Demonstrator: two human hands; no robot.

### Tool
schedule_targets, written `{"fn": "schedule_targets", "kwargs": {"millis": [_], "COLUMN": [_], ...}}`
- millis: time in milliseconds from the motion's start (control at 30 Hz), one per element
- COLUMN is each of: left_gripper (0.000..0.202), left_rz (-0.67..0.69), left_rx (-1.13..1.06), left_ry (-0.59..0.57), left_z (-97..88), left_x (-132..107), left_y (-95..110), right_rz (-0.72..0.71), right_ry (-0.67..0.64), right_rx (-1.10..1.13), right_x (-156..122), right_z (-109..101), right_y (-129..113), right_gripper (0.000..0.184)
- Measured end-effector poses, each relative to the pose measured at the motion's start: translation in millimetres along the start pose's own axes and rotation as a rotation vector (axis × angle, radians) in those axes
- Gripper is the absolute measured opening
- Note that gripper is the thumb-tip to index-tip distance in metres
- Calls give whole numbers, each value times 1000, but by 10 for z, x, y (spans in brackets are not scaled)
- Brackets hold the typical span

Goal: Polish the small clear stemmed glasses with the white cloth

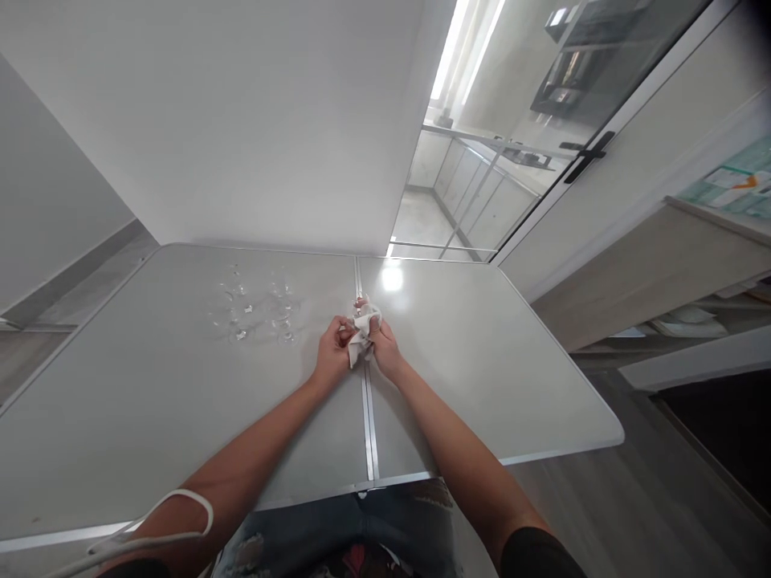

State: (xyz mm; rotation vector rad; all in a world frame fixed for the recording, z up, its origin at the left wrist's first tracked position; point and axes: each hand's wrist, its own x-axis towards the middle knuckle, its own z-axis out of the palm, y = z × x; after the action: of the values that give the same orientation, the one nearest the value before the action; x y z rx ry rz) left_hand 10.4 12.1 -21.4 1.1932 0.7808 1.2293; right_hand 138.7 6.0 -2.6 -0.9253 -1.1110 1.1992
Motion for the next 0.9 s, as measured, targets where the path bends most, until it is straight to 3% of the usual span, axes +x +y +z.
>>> {"fn": "schedule_targets", "kwargs": {"millis": [167,233,300,433,600,700,900], "left_gripper": [20,14,8,16,19,35,48], "left_rz": [158,236,229,132,165,165,118], "left_rx": [228,332,363,377,329,294,288], "left_ry": [77,135,161,173,111,86,70], "left_z": [-97,-125,-137,-117,-99,-98,-103], "left_x": [37,39,25,-25,-44,-53,-34], "left_y": [-12,-7,0,25,75,75,-2], "right_rz": [-140,-155,-135,-53,-24,-35,-96], "right_ry": [-7,-31,-91,-170,-78,-126,-197], "right_rx": [-411,-481,-476,-391,-327,-428,-719], "right_x": [56,78,92,106,112,104,91], "right_z": [-90,-119,-134,-142,-165,-201,-270], "right_y": [154,167,160,110,-6,-100,-203], "right_gripper": [62,64,63,54,41,31,19]}}
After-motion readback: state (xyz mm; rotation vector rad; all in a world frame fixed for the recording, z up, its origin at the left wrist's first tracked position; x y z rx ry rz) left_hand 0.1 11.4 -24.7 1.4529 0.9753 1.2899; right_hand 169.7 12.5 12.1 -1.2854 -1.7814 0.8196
